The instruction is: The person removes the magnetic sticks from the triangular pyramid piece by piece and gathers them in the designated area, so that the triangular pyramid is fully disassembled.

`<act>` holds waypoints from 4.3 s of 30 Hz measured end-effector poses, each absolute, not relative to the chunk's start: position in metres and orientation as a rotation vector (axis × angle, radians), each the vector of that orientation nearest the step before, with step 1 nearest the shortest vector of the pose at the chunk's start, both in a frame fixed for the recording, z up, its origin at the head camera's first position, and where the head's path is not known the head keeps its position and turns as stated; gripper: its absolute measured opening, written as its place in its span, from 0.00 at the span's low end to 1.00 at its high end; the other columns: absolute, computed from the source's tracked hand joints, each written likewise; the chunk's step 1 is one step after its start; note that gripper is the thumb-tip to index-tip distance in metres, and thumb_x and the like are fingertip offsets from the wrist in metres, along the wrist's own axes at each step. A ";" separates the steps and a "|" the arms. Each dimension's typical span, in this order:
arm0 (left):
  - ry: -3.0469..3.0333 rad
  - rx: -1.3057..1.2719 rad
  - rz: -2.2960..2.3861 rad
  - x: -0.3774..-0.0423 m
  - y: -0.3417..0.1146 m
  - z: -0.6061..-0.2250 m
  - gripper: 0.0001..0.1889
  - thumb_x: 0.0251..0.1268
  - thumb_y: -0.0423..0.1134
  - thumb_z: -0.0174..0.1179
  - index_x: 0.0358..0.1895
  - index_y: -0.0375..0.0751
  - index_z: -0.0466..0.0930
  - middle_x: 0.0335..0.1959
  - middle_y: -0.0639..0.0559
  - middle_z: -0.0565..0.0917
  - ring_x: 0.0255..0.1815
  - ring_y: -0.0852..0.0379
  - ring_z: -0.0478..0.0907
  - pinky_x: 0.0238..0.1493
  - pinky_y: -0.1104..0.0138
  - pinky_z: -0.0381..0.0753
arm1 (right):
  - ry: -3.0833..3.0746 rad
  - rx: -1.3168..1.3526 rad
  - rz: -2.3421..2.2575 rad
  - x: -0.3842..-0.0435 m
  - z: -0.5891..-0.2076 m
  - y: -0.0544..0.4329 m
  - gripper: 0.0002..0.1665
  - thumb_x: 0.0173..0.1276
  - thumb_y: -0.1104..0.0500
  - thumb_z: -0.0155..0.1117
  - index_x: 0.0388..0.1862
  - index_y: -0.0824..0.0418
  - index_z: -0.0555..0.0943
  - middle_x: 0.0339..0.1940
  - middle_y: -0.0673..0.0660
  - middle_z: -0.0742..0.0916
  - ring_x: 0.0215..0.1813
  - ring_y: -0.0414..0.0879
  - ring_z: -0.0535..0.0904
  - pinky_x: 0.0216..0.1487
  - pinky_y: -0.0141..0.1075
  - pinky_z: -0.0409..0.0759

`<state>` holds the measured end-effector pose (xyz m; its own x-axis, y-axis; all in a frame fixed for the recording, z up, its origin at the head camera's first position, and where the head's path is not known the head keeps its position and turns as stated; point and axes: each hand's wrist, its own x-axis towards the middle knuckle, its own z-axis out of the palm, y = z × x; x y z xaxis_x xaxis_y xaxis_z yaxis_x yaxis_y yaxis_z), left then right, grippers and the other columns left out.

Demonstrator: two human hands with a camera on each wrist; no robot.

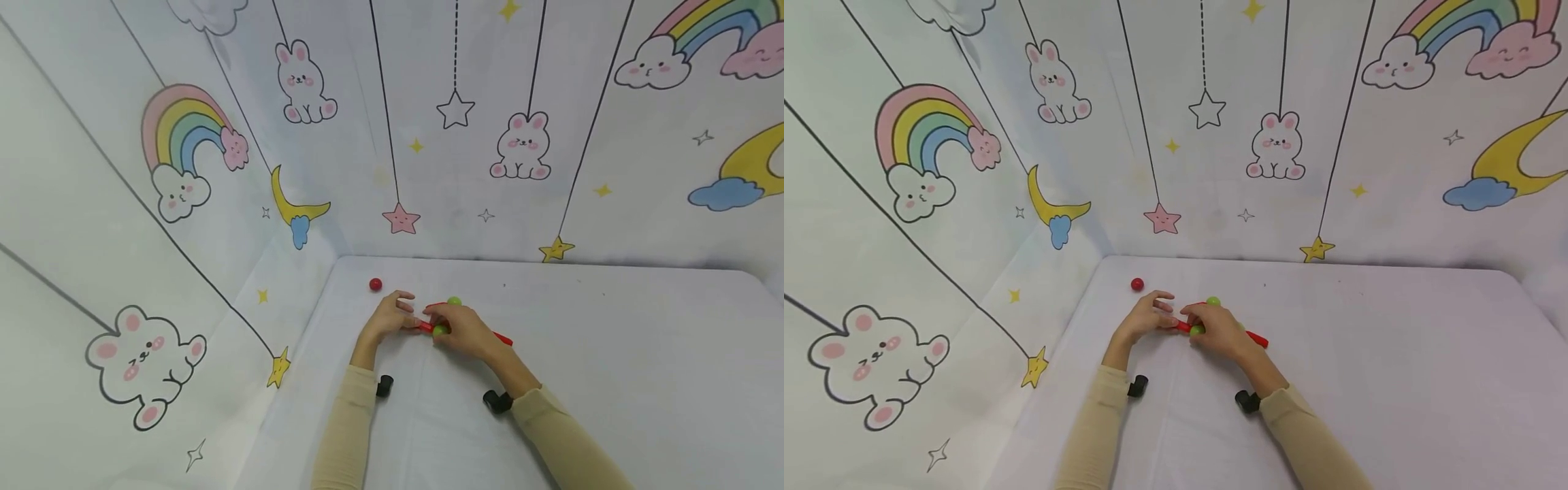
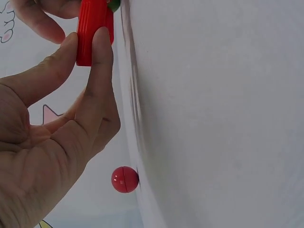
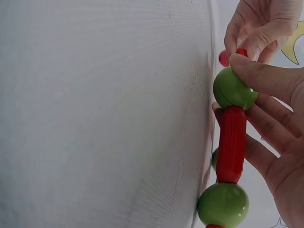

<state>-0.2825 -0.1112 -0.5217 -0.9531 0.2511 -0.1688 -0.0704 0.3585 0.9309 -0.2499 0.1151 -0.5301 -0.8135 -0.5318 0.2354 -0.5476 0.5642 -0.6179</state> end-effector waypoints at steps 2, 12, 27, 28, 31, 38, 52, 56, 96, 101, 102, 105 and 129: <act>2.346 0.150 1.624 -0.282 -0.111 -0.522 0.35 0.56 0.26 0.76 0.68 0.35 0.74 0.53 0.33 0.81 0.42 0.50 0.80 0.41 0.67 0.83 | -2.754 0.947 1.108 -0.250 -0.532 0.116 0.36 0.57 0.65 0.83 0.66 0.61 0.81 0.45 0.51 0.90 0.49 0.44 0.84 0.56 0.46 0.83; 2.305 0.011 1.731 -0.291 -0.124 -0.523 0.33 0.56 0.23 0.75 0.67 0.34 0.76 0.55 0.31 0.79 0.42 0.49 0.84 0.42 0.65 0.88 | -2.762 0.918 1.094 -0.248 -0.532 0.116 0.36 0.56 0.65 0.84 0.65 0.58 0.82 0.47 0.51 0.89 0.49 0.43 0.83 0.54 0.44 0.84; 2.425 -0.314 1.827 -0.312 -0.178 -0.506 0.32 0.62 0.27 0.73 0.69 0.32 0.73 0.62 0.31 0.78 0.48 0.44 0.86 0.53 0.60 0.87 | -2.793 1.002 1.123 -0.248 -0.528 0.124 0.39 0.55 0.69 0.83 0.67 0.59 0.80 0.55 0.56 0.88 0.55 0.45 0.86 0.63 0.48 0.80; 2.453 -0.339 1.796 -0.314 -0.179 -0.508 0.31 0.62 0.27 0.73 0.69 0.32 0.74 0.62 0.32 0.79 0.51 0.44 0.84 0.55 0.60 0.86 | -2.791 1.010 1.132 -0.248 -0.529 0.125 0.39 0.55 0.69 0.83 0.67 0.59 0.80 0.55 0.56 0.88 0.55 0.45 0.86 0.63 0.48 0.80; 2.506 -0.390 1.722 -0.320 -0.183 -0.513 0.30 0.62 0.29 0.73 0.68 0.34 0.75 0.62 0.34 0.80 0.56 0.43 0.81 0.59 0.57 0.84 | -2.794 1.020 1.138 -0.248 -0.530 0.125 0.39 0.56 0.69 0.83 0.67 0.57 0.80 0.56 0.55 0.88 0.56 0.44 0.86 0.63 0.46 0.80; 2.540 -0.409 1.694 -0.328 -0.191 -0.518 0.31 0.59 0.28 0.75 0.67 0.32 0.76 0.61 0.33 0.79 0.58 0.42 0.78 0.61 0.56 0.82 | -2.816 1.019 1.098 -0.246 -0.528 0.124 0.38 0.57 0.69 0.82 0.67 0.56 0.80 0.57 0.53 0.87 0.57 0.44 0.85 0.62 0.46 0.81; 2.334 -0.424 1.780 -0.336 -0.195 -0.527 0.32 0.62 0.21 0.70 0.70 0.31 0.70 0.65 0.32 0.72 0.52 0.40 0.82 0.44 0.59 0.90 | -2.932 1.026 0.923 -0.245 -0.527 0.129 0.42 0.57 0.63 0.83 0.71 0.51 0.78 0.61 0.49 0.85 0.61 0.42 0.79 0.67 0.47 0.77; 2.435 -0.403 1.712 -0.337 -0.194 -0.525 0.33 0.59 0.21 0.72 0.69 0.32 0.72 0.65 0.32 0.73 0.53 0.41 0.81 0.43 0.61 0.90 | -2.917 0.963 0.995 -0.247 -0.524 0.133 0.42 0.57 0.59 0.84 0.71 0.51 0.78 0.60 0.50 0.86 0.57 0.44 0.79 0.63 0.47 0.79; 2.188 0.079 1.708 -0.304 -0.080 -0.522 0.31 0.61 0.22 0.69 0.69 0.31 0.73 0.68 0.31 0.73 0.49 0.44 0.83 0.51 0.52 0.88 | -2.767 0.326 1.328 -0.279 -0.534 0.146 0.27 0.73 0.62 0.69 0.70 0.58 0.78 0.64 0.59 0.85 0.64 0.57 0.82 0.67 0.60 0.76; 2.170 0.054 1.746 -0.303 -0.075 -0.527 0.30 0.62 0.21 0.68 0.68 0.32 0.74 0.66 0.32 0.75 0.49 0.44 0.83 0.47 0.57 0.89 | -2.755 0.401 1.354 -0.282 -0.539 0.145 0.28 0.72 0.65 0.69 0.71 0.59 0.77 0.65 0.59 0.85 0.66 0.58 0.81 0.70 0.60 0.74; 2.179 0.052 1.748 -0.303 -0.074 -0.528 0.30 0.62 0.21 0.68 0.68 0.32 0.74 0.65 0.33 0.76 0.48 0.45 0.83 0.46 0.58 0.89 | -2.752 0.419 1.357 -0.283 -0.540 0.145 0.28 0.72 0.65 0.69 0.71 0.60 0.77 0.65 0.59 0.85 0.66 0.58 0.82 0.70 0.60 0.74; 2.190 0.048 1.764 -0.303 -0.073 -0.529 0.29 0.63 0.21 0.67 0.69 0.33 0.74 0.65 0.33 0.77 0.48 0.46 0.83 0.46 0.59 0.89 | -2.740 0.457 1.370 -0.284 -0.543 0.145 0.29 0.72 0.66 0.69 0.71 0.60 0.77 0.65 0.60 0.85 0.65 0.59 0.82 0.69 0.59 0.75; 2.176 -0.126 1.888 -0.301 -0.076 -0.529 0.33 0.58 0.18 0.70 0.69 0.33 0.75 0.63 0.33 0.78 0.48 0.44 0.85 0.44 0.57 0.90 | -2.731 0.476 1.444 -0.284 -0.547 0.145 0.35 0.69 0.70 0.70 0.74 0.59 0.74 0.60 0.59 0.85 0.63 0.58 0.83 0.65 0.54 0.80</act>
<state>-0.3006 -0.0757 -0.5285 -0.9631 0.1025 -0.2489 -0.2319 0.1533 0.9606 -0.2845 0.1446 -0.5471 -0.9536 -0.2585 0.1546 -0.2733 0.5269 -0.8048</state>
